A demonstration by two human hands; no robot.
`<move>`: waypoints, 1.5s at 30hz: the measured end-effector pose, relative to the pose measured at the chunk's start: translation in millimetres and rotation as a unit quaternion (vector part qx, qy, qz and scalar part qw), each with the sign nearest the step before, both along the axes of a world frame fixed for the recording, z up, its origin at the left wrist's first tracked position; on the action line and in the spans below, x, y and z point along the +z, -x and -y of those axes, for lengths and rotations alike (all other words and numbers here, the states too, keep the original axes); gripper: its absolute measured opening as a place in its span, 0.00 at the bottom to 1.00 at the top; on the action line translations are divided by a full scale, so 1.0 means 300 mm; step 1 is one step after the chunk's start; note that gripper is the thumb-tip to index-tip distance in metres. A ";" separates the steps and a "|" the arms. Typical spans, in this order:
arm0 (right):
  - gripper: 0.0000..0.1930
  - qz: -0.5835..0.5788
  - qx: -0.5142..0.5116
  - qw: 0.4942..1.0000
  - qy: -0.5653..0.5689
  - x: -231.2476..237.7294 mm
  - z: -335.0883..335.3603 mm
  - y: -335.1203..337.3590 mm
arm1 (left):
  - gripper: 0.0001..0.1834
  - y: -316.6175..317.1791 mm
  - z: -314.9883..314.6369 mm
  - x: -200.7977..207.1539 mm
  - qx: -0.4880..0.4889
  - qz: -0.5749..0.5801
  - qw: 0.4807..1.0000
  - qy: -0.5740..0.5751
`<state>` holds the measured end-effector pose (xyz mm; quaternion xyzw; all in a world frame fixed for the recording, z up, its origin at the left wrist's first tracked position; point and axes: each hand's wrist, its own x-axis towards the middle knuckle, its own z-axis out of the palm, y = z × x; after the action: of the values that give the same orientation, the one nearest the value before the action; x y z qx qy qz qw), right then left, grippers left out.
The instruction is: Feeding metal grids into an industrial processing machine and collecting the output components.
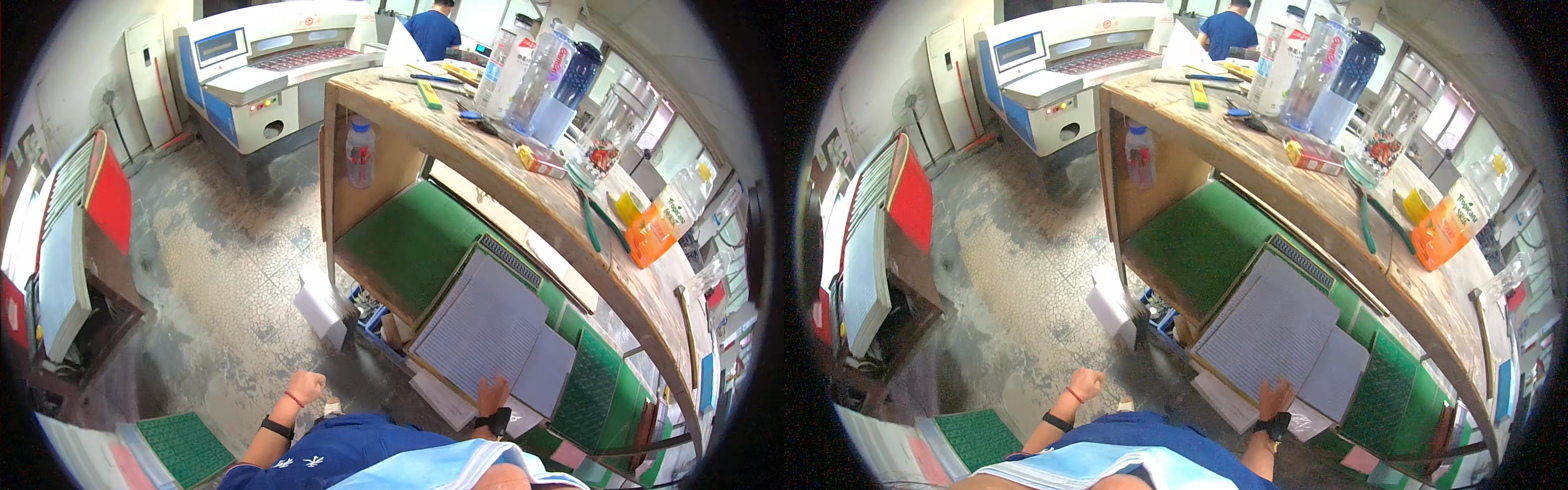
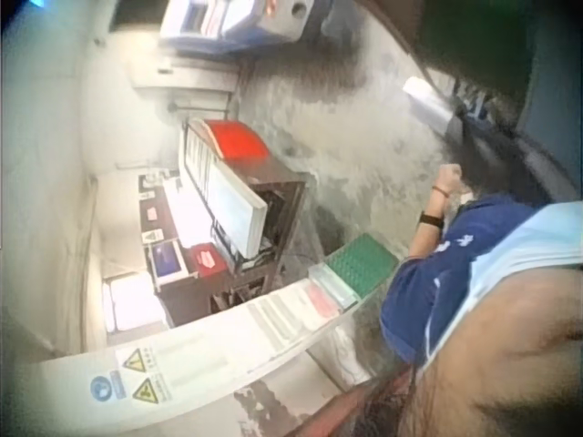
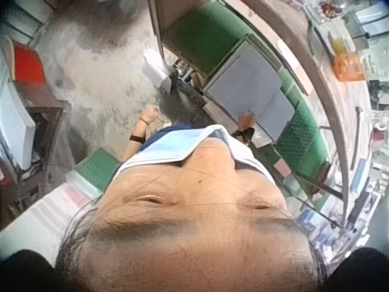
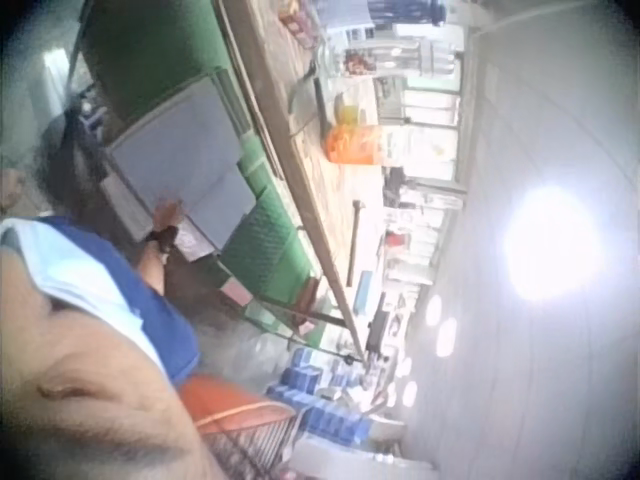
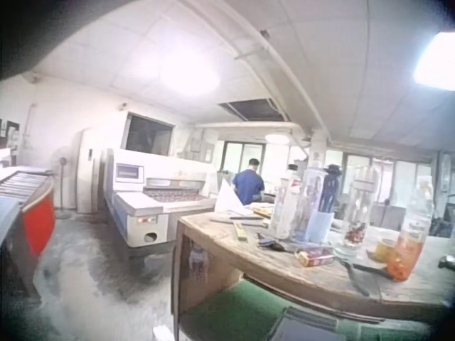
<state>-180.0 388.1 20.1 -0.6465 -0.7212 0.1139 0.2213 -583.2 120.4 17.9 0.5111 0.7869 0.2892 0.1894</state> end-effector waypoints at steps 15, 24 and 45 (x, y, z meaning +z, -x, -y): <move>0.16 0.024 -0.002 0.999 -0.049 0.053 0.100 0.197 | 0.07 0.220 -0.027 -0.037 -0.027 0.010 0.997 0.069; 0.16 0.060 -0.026 0.997 -0.040 -0.001 0.173 0.069 | 0.07 0.167 -0.114 -0.015 -0.097 -0.020 0.994 0.036; 0.16 -0.007 -0.132 0.991 -0.029 -0.061 0.267 -0.145 | 0.07 -0.046 -0.135 -0.001 -0.121 -0.047 0.991 -0.022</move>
<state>-136.5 308.0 1.9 -0.7285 -0.6310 0.0670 0.2584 -569.3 161.0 17.7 0.6200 0.7204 0.2572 0.1746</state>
